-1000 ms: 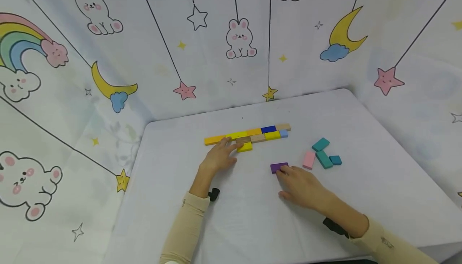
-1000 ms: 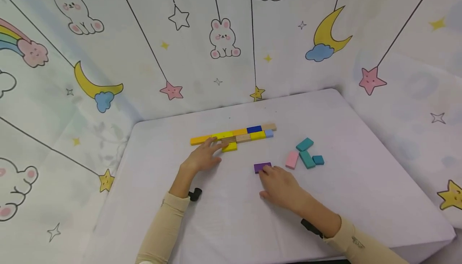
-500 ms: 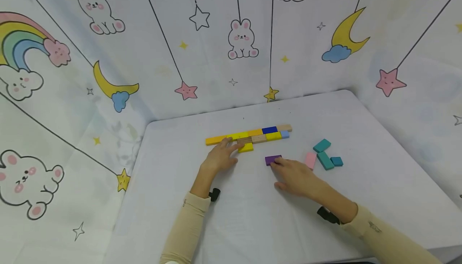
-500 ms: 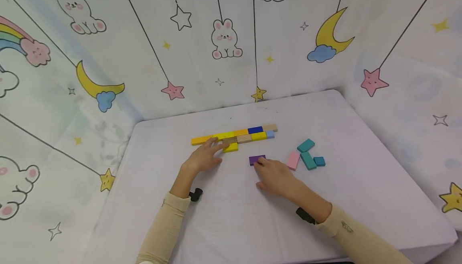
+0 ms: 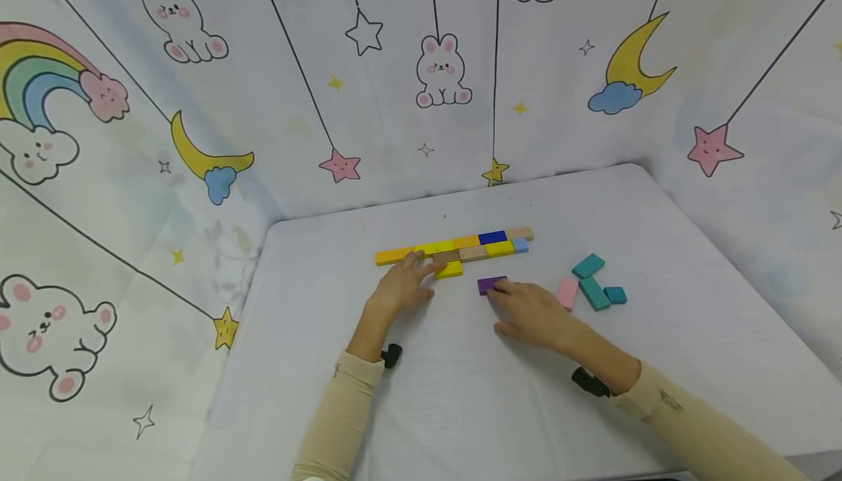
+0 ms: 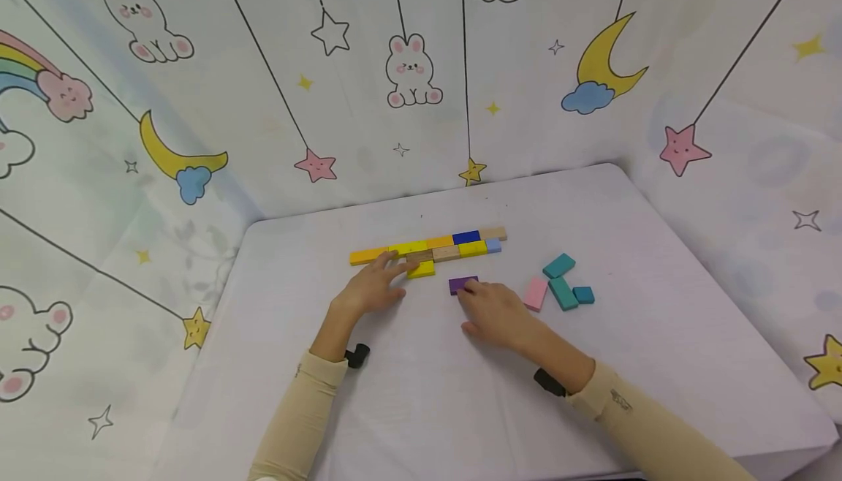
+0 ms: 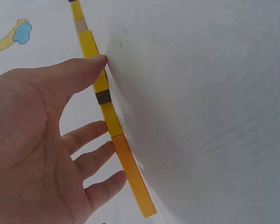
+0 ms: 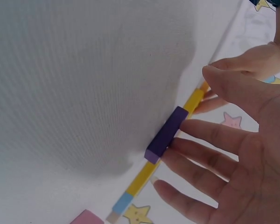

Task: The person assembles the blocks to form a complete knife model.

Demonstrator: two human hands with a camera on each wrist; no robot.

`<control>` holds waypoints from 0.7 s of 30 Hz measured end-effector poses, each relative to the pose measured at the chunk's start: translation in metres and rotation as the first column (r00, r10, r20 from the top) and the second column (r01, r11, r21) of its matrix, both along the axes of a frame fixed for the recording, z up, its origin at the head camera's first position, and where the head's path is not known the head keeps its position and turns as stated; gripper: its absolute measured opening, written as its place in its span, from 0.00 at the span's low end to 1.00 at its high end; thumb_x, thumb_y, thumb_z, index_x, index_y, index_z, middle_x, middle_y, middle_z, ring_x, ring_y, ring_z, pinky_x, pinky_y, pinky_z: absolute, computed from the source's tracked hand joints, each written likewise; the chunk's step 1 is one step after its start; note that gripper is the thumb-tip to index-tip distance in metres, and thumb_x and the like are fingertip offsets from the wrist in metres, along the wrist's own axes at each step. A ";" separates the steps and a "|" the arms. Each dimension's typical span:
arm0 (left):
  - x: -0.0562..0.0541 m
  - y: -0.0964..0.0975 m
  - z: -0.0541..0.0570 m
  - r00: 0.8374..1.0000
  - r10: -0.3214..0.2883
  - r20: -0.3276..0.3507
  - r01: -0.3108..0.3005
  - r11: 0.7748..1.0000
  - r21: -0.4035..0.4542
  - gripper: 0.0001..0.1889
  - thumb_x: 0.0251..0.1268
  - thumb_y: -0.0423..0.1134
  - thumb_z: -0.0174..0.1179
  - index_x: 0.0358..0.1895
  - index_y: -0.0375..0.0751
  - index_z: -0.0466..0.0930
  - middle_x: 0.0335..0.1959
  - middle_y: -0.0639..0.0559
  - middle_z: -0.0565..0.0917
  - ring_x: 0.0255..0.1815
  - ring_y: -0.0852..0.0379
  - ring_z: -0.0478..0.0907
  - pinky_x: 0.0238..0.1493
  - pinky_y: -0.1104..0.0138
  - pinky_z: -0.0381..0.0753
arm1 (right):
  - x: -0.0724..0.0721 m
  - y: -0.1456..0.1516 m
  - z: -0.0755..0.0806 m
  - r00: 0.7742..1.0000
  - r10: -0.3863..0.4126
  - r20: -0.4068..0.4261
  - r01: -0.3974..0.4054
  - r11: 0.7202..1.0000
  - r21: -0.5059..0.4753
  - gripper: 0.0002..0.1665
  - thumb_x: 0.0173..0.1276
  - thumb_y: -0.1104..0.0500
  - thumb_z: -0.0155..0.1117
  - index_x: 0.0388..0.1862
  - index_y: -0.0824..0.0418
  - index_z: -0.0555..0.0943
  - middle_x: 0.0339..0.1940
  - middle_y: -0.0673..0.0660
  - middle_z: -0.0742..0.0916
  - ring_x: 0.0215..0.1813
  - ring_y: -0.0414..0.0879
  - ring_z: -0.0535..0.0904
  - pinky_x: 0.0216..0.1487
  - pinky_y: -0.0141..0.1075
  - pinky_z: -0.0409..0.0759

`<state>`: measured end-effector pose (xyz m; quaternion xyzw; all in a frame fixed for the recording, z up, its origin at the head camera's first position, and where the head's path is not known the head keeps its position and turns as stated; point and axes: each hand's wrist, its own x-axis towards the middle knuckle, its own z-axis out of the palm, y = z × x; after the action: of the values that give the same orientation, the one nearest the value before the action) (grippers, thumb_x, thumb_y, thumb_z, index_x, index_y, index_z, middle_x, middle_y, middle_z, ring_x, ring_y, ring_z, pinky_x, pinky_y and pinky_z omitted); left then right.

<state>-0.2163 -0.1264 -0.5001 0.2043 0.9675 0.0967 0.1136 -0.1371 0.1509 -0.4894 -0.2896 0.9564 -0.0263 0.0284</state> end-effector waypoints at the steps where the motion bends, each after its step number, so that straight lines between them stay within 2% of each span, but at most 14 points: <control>1: 0.000 0.000 0.000 1.000 0.001 0.000 -0.001 1.000 0.000 0.32 0.77 0.49 0.61 0.80 0.70 0.64 0.84 0.45 0.55 0.83 0.40 0.56 0.75 0.41 0.68 | -0.001 -0.001 0.000 1.000 0.000 -0.001 0.000 1.000 0.002 0.38 0.67 0.43 0.75 0.69 0.63 0.80 0.68 0.65 0.81 0.66 0.60 0.80 0.66 0.54 0.81; 21: 0.001 -0.001 -0.001 1.000 0.000 -0.007 0.000 1.000 -0.008 0.32 0.78 0.49 0.61 0.80 0.71 0.64 0.85 0.45 0.54 0.83 0.40 0.54 0.78 0.42 0.64 | -0.025 -0.013 0.000 0.998 -0.029 0.052 0.029 1.000 0.000 0.41 0.67 0.40 0.75 0.71 0.61 0.79 0.70 0.63 0.80 0.68 0.59 0.79 0.70 0.56 0.77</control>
<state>-0.2158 -0.1270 -0.5009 0.2040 0.9683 0.0923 0.1110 -0.1617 0.1376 -0.4890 -0.2751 0.9593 -0.0345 0.0528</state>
